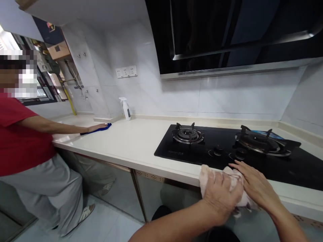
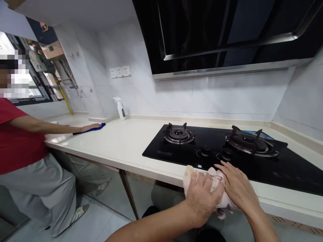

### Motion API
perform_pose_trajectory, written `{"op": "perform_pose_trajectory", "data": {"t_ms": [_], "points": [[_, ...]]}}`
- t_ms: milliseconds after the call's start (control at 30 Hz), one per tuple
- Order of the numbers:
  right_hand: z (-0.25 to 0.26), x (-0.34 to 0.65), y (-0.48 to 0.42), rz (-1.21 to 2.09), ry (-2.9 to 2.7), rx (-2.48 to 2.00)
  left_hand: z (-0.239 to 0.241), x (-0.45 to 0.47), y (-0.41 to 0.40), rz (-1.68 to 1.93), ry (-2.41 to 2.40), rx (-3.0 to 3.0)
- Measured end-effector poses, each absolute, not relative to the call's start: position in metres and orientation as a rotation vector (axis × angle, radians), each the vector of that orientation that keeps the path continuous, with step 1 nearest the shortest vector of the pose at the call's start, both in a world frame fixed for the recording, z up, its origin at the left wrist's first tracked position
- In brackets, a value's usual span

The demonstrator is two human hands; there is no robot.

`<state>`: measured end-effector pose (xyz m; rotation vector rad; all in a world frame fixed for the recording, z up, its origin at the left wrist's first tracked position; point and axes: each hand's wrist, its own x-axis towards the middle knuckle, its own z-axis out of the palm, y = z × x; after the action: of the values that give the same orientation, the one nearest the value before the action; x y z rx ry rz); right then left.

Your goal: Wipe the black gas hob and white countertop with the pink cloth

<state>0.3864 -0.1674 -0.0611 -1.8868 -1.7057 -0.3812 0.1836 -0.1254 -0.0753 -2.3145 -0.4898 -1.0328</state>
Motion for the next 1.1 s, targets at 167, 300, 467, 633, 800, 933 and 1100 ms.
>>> {"op": "perform_pose_trajectory", "data": {"t_ms": [167,300,467,633,800,933,1100], "points": [[-0.062,0.395,-0.17,-0.338,-1.734,-1.866,-0.074,0.174,-0.121,-1.026,-0.395,-2.346],[-0.058,0.391,-0.171,-0.312,-1.722,-1.931,-0.078,0.128,-0.096,-1.042,-0.355,-2.385],[-0.06,0.39,-0.169,-0.316,-1.721,-1.943,-0.077,0.042,-0.053,-1.069,-0.459,-2.332],[-0.061,0.385,-0.168,-0.368,-1.708,-1.935,-0.055,-0.078,-0.001,-0.922,-0.503,-2.38],[-0.061,0.377,-0.166,-0.387,-1.67,-1.949,-0.029,-0.181,0.035,-0.616,-0.833,-2.398],[-0.06,0.37,-0.165,-0.393,-1.646,-1.961,-0.02,-0.205,0.038,-0.52,-1.041,-2.296],[-0.058,0.364,-0.164,-0.435,-1.615,-1.987,-0.016,-0.179,0.024,-0.47,-1.106,-2.233]]}}
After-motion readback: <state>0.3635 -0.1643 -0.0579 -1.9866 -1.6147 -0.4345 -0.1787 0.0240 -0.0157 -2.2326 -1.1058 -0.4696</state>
